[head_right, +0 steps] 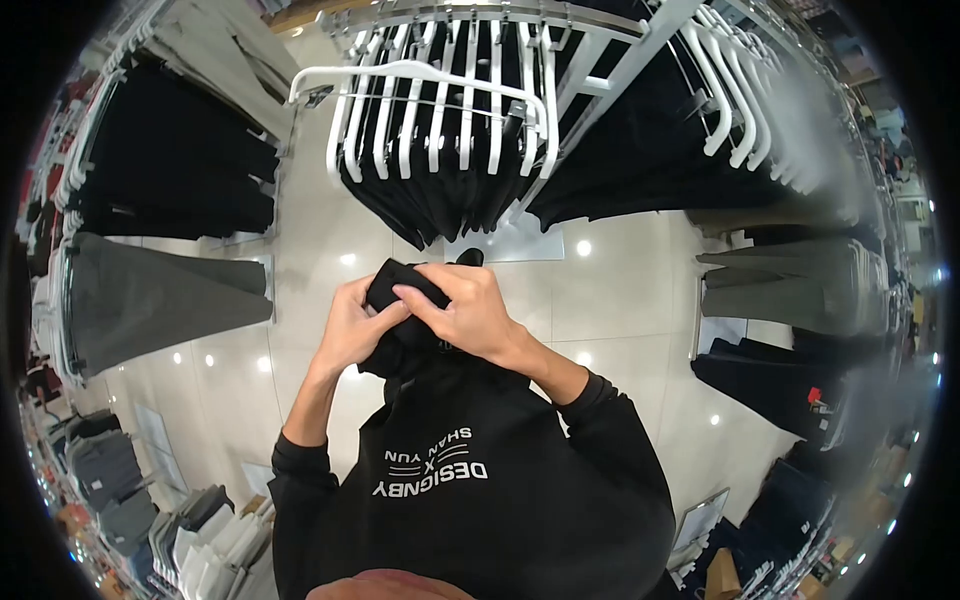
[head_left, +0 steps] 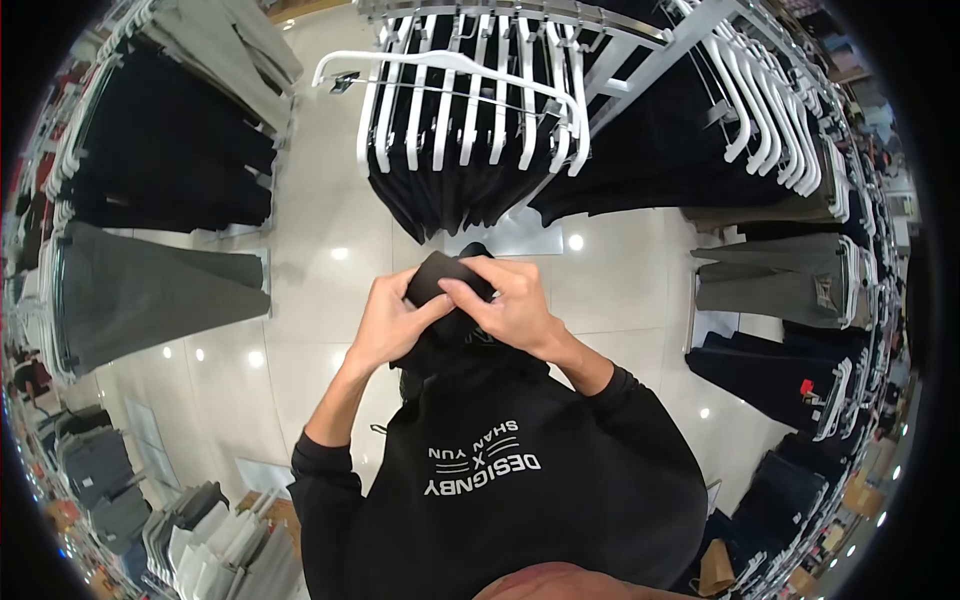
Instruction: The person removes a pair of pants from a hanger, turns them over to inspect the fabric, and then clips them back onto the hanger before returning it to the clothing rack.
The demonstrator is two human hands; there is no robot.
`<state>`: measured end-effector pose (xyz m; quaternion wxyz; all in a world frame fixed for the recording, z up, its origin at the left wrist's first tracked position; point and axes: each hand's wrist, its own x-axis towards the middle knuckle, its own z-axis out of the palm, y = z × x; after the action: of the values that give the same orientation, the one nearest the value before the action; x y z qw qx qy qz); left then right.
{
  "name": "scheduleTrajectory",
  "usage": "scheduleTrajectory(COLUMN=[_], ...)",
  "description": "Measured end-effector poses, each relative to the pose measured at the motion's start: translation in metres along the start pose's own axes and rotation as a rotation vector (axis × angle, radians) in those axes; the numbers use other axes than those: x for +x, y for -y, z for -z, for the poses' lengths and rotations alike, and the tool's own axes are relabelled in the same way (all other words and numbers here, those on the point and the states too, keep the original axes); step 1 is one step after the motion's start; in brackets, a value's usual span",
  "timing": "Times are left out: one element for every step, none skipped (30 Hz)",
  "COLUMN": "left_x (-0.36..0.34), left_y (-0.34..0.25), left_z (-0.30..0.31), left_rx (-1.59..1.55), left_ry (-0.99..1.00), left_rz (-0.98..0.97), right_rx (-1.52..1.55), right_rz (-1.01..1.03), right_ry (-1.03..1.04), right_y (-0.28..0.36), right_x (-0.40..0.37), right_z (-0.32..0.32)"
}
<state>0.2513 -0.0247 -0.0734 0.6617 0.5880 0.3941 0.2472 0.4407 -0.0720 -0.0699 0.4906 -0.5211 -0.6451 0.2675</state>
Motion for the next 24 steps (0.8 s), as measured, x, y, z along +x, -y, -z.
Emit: scheduleTrajectory(left_x=[-0.004,-0.011,-0.014,-0.016,-0.022,-0.026,-0.029,-0.029,-0.029,-0.028,-0.028,-0.026,-0.025,-0.023,-0.024,-0.025,-0.025,-0.024,-0.023,-0.024,-0.024,-0.024,-0.023,-0.022], left_y=[0.005,0.009,0.007,0.001,-0.006,-0.011,-0.014,-0.014,-0.013,-0.012,-0.013,-0.016,-0.017,-0.017,-0.015,-0.015,-0.015,-0.015,-0.015,-0.015,-0.018,-0.019,-0.018,-0.019], left_z=[0.002,0.001,0.002,0.002,0.0,-0.002,0.001,0.004,0.006,0.007,0.007,0.009,0.01,0.012,0.013,0.013,0.013,0.014,0.014,0.014,0.014,0.013,0.014,0.013], left_rx=[0.046,0.085,0.1,0.125,0.143,0.162,0.21,0.224,0.238,0.252,0.269,0.286,0.303,0.323,0.341,0.359,0.381,0.403,0.425,0.445,0.465,0.485,0.505,0.526], left_ry=[-0.02,-0.05,-0.056,-0.063,-0.084,-0.105,-0.11,-0.115,-0.12,-0.125,-0.116,-0.107,-0.097,-0.085,-0.087,-0.088,-0.089,-0.084,-0.08,-0.076,-0.072,-0.067,-0.067,-0.068], left_rz=[-0.009,-0.014,-0.038,-0.072,-0.101,-0.13,-0.113,-0.135,-0.157,-0.179,-0.171,-0.162,-0.153,-0.139,-0.118,-0.098,-0.091,-0.085,-0.079,-0.074,-0.07,-0.065,-0.078,-0.09], right_rx=[-0.004,-0.004,-0.052,-0.083,-0.109,-0.135,-0.278,-0.42,-0.58,-0.74,-0.771,-0.8,-0.765,-0.732,-0.723,-0.713,-0.665,-0.653,-0.604,-0.555,-0.459,-0.396,-0.364,-0.333], right_rz=[0.006,0.013,-0.008,0.037,0.083,0.129,0.155,0.181,0.228,0.275,0.235,0.195,0.12,-0.028,-0.007,0.013,0.029,-0.121,-0.093,-0.065,-0.128,-0.168,-0.178,-0.189], right_ry=[0.01,0.032,0.146,0.139,0.148,0.156,0.041,-0.075,-0.144,-0.213,-0.112,-0.011,0.165,0.297,0.357,0.416,0.43,0.48,0.468,0.456,0.428,0.409,0.415,0.42], right_y=[0.001,0.003,-0.003,-0.004,-0.005,-0.008,-0.019,-0.031,-0.037,-0.045,-0.059,-0.073,-0.082,-0.087,-0.086,-0.085,-0.083,-0.077,-0.078,-0.079,-0.078,-0.074,-0.066,-0.054], right_x=[0.0,-0.001,-0.002,0.005,0.02,0.036,0.055,0.076,0.098,0.117,0.13,0.141,0.151,0.161,0.169,0.175,0.179,0.183,0.183,0.183,0.181,0.179,0.179,0.18], right_z=[-0.001,-0.001,0.004,0.015,0.032,0.05,0.073,0.098,0.117,0.132,0.14,0.146,0.149,0.151,0.151,0.153,0.155,0.157,0.158,0.16,0.159,0.158,0.161,0.163])
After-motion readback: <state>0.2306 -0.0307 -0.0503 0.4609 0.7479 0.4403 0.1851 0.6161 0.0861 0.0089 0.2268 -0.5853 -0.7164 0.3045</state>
